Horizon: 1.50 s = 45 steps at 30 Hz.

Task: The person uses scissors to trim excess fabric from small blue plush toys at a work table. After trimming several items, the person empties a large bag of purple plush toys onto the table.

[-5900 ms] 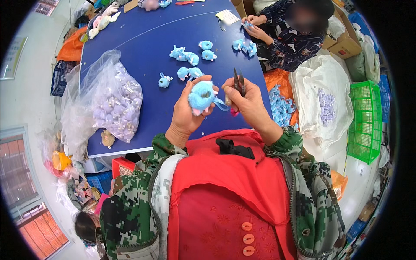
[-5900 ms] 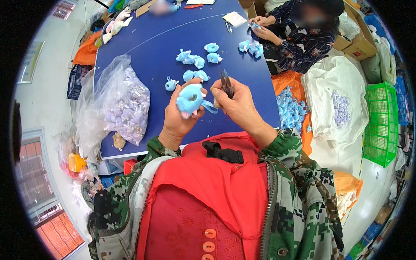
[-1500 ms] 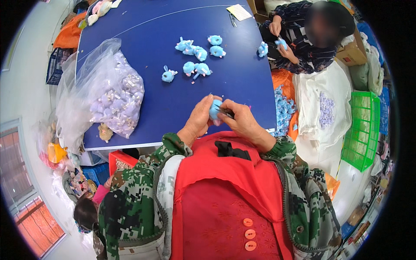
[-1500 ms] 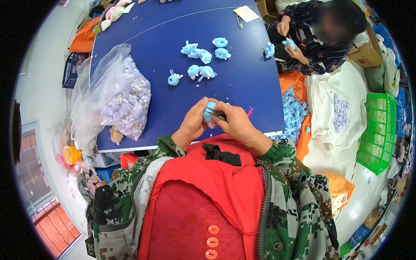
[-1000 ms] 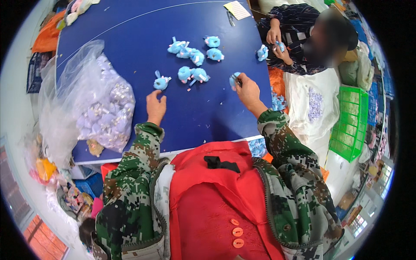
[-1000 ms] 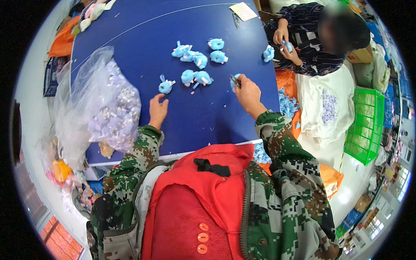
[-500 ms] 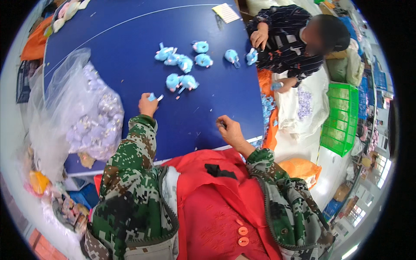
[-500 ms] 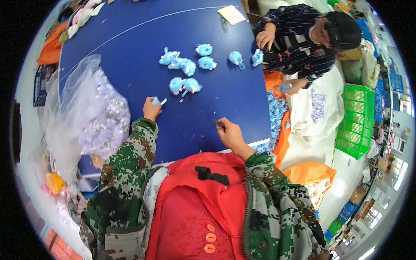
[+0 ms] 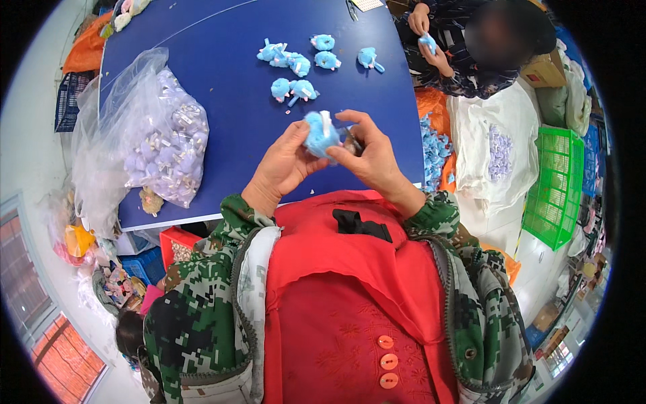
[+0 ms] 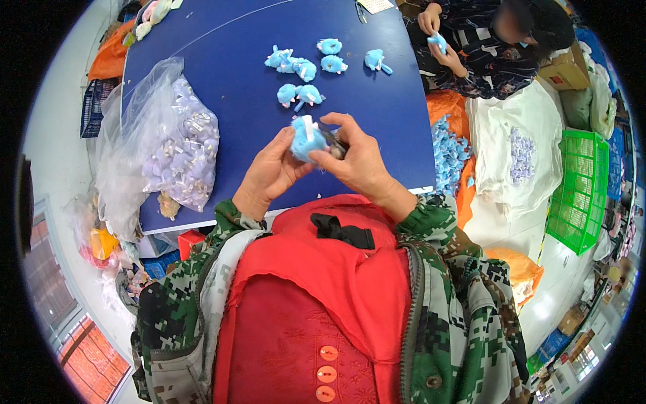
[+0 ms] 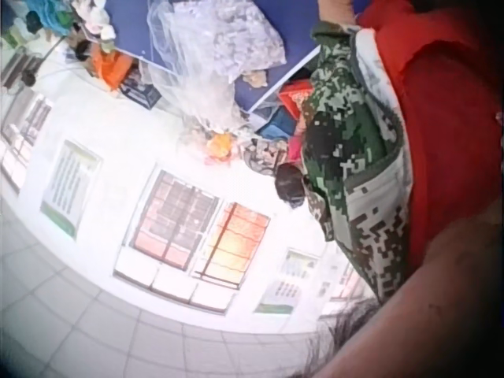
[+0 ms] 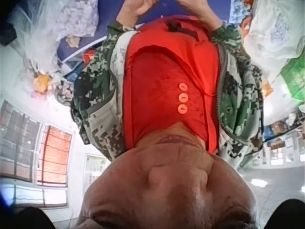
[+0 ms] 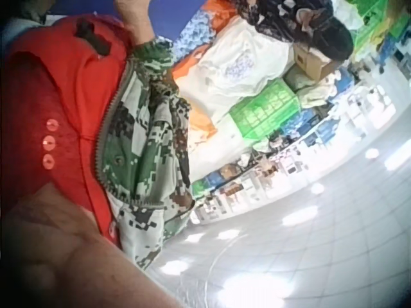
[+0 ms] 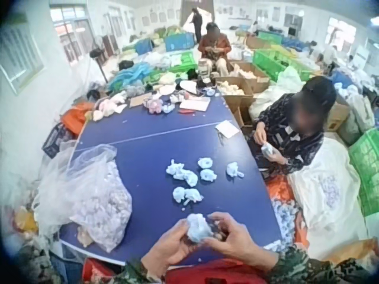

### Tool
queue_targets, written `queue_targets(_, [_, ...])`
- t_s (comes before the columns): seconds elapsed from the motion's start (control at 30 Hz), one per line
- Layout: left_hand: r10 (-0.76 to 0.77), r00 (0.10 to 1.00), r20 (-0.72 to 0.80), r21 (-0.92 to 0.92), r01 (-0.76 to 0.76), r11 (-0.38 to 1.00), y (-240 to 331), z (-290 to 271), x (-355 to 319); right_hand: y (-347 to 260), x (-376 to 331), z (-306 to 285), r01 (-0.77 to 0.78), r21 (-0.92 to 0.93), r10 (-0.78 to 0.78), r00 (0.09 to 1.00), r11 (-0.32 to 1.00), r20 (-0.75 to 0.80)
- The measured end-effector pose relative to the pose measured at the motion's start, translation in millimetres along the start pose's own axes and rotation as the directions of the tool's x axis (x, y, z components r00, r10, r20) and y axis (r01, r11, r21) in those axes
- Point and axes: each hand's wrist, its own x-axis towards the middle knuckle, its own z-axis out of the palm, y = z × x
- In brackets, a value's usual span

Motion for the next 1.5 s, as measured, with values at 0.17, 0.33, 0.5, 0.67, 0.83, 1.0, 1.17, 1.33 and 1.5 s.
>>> queue_targets(0.17, [0.004, 1.0, -0.028, 0.128, 0.0, 0.992, -8, 32, -10, -3, -6, -20, -0.119, 0.223, 0.109, 0.992, 0.968, 0.059])
queue_targets(0.33, [0.039, 0.999, -0.004, 0.16, -0.037, 0.986, -22, 41, -6, 9, -17, -36, -0.137, 0.321, 0.11, 0.989, 0.937, 0.1])
queue_targets(0.5, [0.199, 0.975, -0.1, 0.285, -0.164, 0.945, -31, 60, -8, 3, -31, -41, 0.085, 0.079, -0.081, 0.995, 0.993, -0.056])
queue_targets(0.67, [0.312, 0.949, -0.043, 0.547, -0.239, 0.802, -43, 55, -3, -23, -37, -37, 0.323, -0.178, -0.335, 0.941, 0.929, -0.043])
queue_targets(0.83, [0.238, 0.962, -0.136, 0.544, -0.128, 0.829, -41, 60, 1, 1, -29, -39, 0.317, -0.208, -0.338, 0.938, 0.925, -0.076])
queue_targets(1.0, [0.131, 0.991, -0.024, 0.481, -0.104, 0.87, -31, 50, 3, -12, -24, -43, 0.316, -0.146, -0.319, 0.948, 0.937, 0.001])
queue_targets(1.17, [0.102, 0.995, 0.002, 0.524, -0.088, 0.847, -26, 55, -11, -9, -25, -42, 0.298, -0.259, -0.313, 0.95, 0.919, -0.017])
queue_targets(1.33, [0.065, 0.998, -0.003, 0.56, -0.052, 0.827, -27, 41, -13, -7, -28, -38, 0.302, -0.281, -0.305, 0.952, 0.911, 0.035])
queue_targets(1.5, [-0.012, 1.0, 0.022, 0.453, 0.001, 0.892, -23, 36, -15, -10, -27, -36, 0.205, -0.161, -0.199, 0.979, 0.965, 0.048])
